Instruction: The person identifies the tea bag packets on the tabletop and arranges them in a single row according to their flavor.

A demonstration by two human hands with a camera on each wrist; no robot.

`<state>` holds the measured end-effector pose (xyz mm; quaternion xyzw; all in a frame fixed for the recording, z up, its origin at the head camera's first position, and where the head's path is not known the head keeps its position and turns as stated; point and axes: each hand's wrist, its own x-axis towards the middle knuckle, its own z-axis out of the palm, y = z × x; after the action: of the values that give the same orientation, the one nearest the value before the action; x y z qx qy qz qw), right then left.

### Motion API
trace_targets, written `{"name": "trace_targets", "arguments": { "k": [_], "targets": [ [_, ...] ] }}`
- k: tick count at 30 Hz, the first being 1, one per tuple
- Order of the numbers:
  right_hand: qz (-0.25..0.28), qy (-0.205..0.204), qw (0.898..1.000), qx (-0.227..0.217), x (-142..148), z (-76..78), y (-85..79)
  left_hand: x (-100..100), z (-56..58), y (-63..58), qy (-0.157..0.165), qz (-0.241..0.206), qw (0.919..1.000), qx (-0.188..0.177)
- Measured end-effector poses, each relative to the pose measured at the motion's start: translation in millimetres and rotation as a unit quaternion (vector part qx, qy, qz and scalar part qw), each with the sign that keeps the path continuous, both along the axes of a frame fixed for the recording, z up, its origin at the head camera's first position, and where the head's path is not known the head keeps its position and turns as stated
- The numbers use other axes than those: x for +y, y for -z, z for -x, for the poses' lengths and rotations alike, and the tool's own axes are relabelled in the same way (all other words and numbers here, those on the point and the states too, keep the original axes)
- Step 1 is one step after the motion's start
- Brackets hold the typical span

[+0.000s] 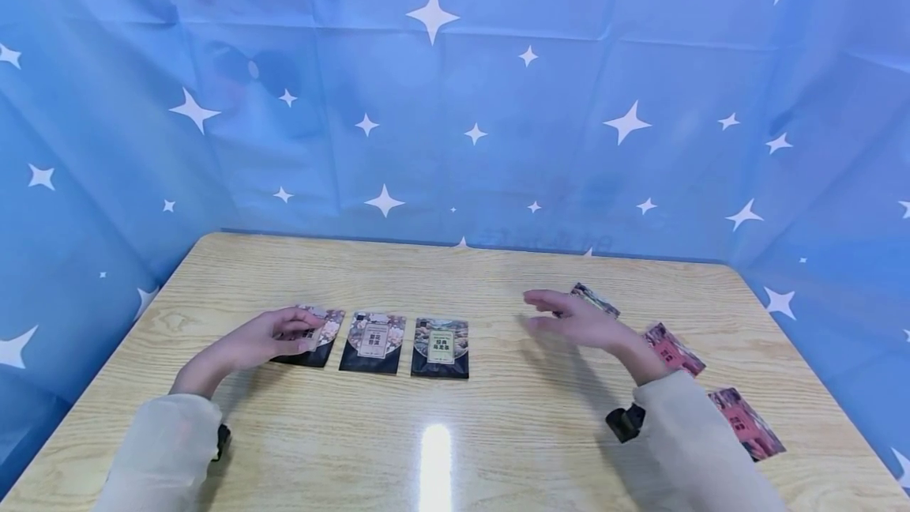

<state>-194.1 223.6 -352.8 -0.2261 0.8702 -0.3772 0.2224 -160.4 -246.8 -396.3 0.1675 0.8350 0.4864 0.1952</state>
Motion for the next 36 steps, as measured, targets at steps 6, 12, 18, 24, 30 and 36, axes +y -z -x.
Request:
{"name": "trace_targets", "arguments": {
  "k": [6, 12, 18, 24, 30, 36],
  "targets": [
    [-0.02, 0.05, 0.999, -0.006, 42.1, 6.6, -1.9, -1.6, 0.0, 2.3, 0.021, -0.006, 0.9994, 0.028],
    [-0.023, 0.093, 0.995, -0.029, 67.0, 9.7, 0.9, -0.5, 0.3, 1.7, 0.005, -0.002, 1.0, 0.008],
    [-0.028, 0.113, 0.992, -0.042, 78.1, 9.4, 8.4, 1.5, 0.0, -0.8, 0.002, -0.004, 1.0, 0.002],
    [-0.021, 0.11, 0.992, -0.051, 81.9, 9.5, 15.4, 1.3, 0.5, 0.3, 0.008, -0.006, 0.9999, 0.007],
    [-0.016, 0.108, 0.993, -0.051, 83.0, 10.1, 18.5, 0.4, 0.7, 0.5, 0.007, -0.006, 0.9999, 0.006],
    [-0.014, 0.104, 0.993, -0.055, 82.2, 10.2, 20.7, -0.2, 0.7, 1.0, -0.001, -0.002, 1.0, -0.002]
  ]
}}
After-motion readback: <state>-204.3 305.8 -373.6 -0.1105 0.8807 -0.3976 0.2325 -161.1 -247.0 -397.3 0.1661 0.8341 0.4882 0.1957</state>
